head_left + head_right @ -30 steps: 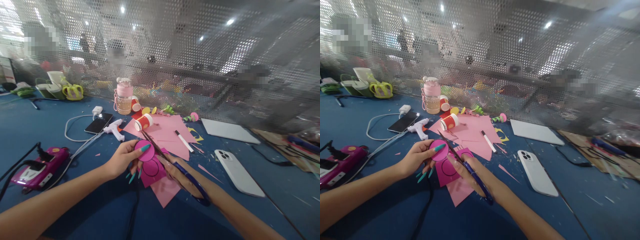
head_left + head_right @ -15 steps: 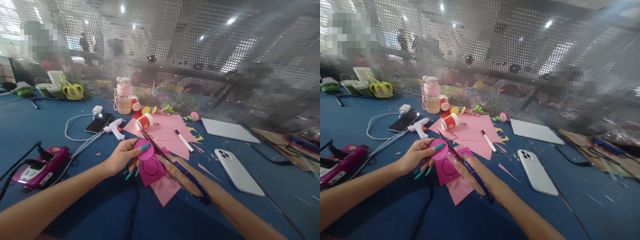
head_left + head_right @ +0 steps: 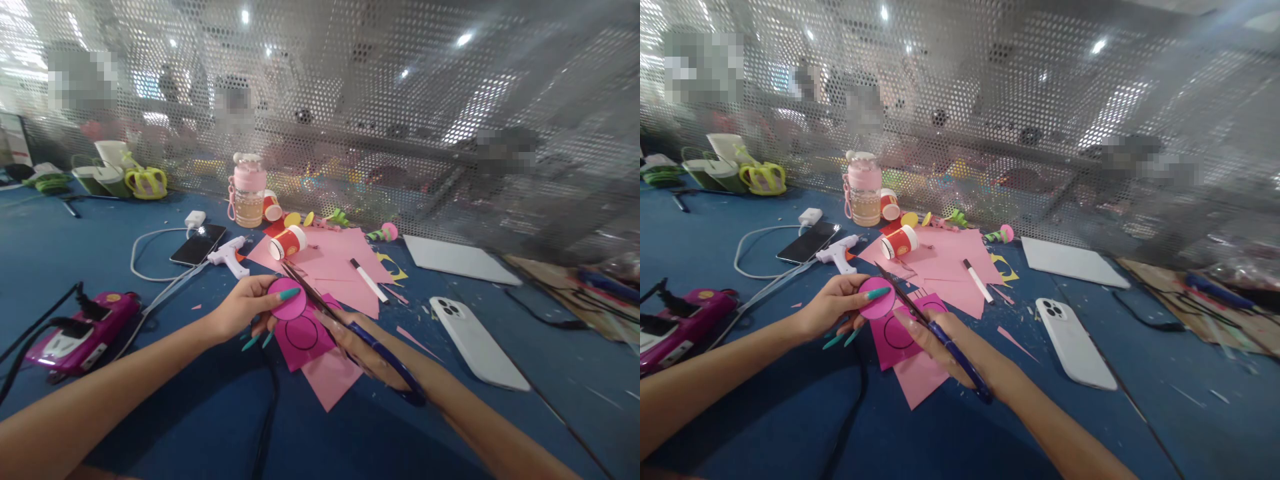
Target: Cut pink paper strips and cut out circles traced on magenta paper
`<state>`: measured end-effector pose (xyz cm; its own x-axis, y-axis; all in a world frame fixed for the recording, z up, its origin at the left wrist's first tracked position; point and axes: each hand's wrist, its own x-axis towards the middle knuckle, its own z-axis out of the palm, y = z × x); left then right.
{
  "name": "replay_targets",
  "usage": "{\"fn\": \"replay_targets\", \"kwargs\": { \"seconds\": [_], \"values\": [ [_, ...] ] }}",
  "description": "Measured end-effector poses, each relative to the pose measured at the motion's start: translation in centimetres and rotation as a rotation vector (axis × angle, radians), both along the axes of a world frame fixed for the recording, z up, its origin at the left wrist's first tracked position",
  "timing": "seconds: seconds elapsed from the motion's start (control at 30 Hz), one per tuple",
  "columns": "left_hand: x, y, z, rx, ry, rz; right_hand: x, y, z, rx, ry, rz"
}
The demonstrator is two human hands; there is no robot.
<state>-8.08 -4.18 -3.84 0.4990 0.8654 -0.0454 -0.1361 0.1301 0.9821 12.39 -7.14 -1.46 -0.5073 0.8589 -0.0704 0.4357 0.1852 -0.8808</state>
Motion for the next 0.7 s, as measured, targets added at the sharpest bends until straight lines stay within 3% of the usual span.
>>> {"fn": "replay_targets", "kwargs": {
  "seconds": [0.3, 0.7],
  "values": [
    [-0.18, 0.26, 0.34, -0.007, 0.013, -0.028, 0.21, 0.38, -0.43, -0.012, -0.056, 0.087],
    [-0.51, 0.59, 0.28, -0.008, 0.082, -0.051, 0.1, 0.09, 0.49, -0.018, -0.186, 0.051]
  ]
}}
